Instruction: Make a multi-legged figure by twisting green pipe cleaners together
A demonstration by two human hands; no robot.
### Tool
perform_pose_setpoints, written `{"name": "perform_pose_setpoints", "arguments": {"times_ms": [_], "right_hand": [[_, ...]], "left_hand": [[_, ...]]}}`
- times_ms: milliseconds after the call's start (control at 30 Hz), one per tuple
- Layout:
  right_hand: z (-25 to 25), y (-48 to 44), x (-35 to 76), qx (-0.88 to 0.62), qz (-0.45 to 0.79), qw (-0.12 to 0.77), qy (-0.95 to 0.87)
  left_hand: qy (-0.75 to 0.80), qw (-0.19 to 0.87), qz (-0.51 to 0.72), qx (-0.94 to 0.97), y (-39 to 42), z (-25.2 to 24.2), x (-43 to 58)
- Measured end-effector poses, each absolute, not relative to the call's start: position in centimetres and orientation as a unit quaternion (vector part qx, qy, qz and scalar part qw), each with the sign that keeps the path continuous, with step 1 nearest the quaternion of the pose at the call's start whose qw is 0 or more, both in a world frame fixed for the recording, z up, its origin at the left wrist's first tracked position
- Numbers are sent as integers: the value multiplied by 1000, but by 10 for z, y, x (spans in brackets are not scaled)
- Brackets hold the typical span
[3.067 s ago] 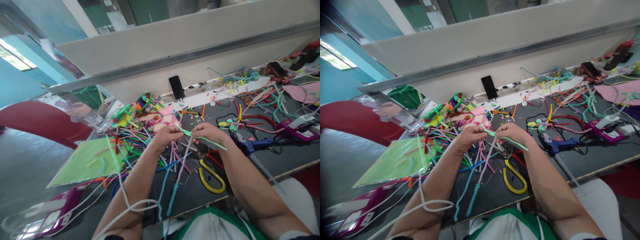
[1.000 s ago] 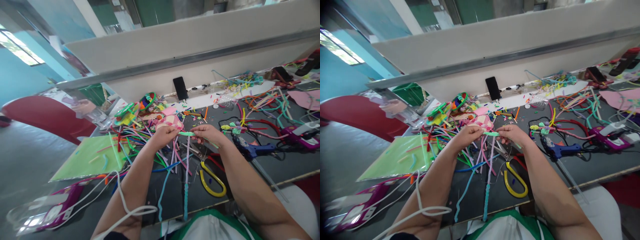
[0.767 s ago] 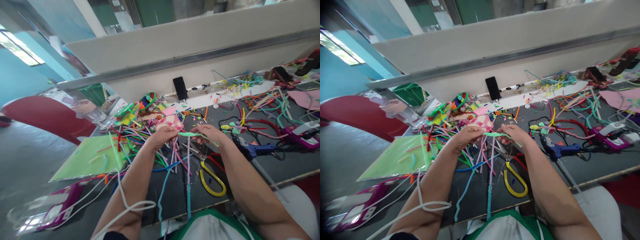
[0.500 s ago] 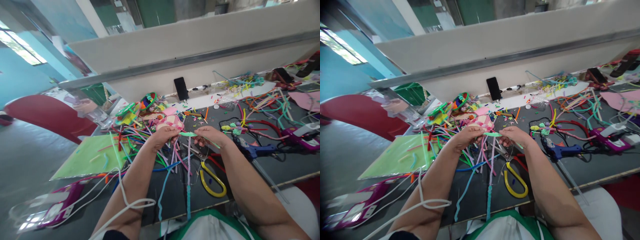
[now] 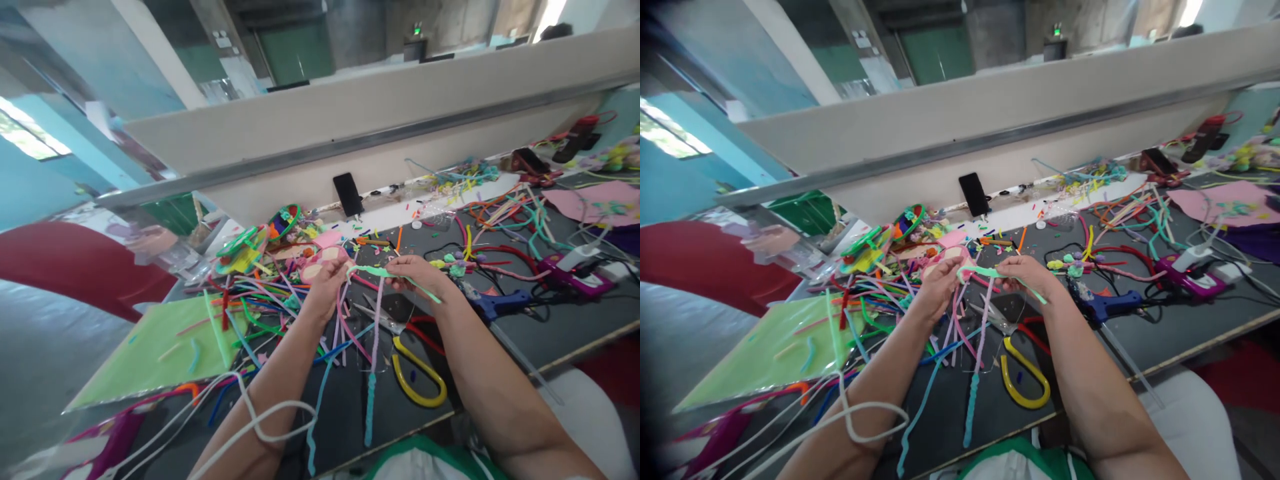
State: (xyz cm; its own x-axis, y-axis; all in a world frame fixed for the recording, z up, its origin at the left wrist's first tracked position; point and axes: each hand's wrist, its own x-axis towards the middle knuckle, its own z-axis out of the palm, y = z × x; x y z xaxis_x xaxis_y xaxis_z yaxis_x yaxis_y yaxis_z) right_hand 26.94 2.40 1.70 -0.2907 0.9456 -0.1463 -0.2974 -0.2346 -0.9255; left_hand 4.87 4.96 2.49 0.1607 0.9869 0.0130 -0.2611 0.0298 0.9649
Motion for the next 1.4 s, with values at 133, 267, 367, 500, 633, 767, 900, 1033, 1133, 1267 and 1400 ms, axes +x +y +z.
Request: {"name": "perform_pose_setpoints", "arguments": {"times_ms": [133,267,367,500,633,767,900,1033,1133,1267,1400], "right_hand": [[21,23,272,-361,679,505,-392],[19,23,271,-338,672,537,-381],[13,25,266,-349,654,542,-396],[8,26,259,-358,641,513,-444],[10,25,256,-349,661,483,-455],[12,25,258,-348,660,493,-447],[10,26,260,-333,671,480,-456],[9,27,260,-315,678,482,-457],[9,27,260,-320,684,489,-438],[10,27,260,-341,677,490,-432],[12,26,260,-354,661,483,-453]], "left_hand": [[373,554,635,388,55,16,53],[385,697,518,313,52,13,51],[346,762,373,400,40,13,56],[287,773,300,479,25,12,66],[294,765,300,489,23,8,68],[293,774,276,489,20,6,68],[281,779,269,492,15,5,71],[261,781,277,495,15,3,72],[257,777,284,499,16,3,72],[264,776,284,498,17,4,71],[273,776,279,496,18,3,70]]}}
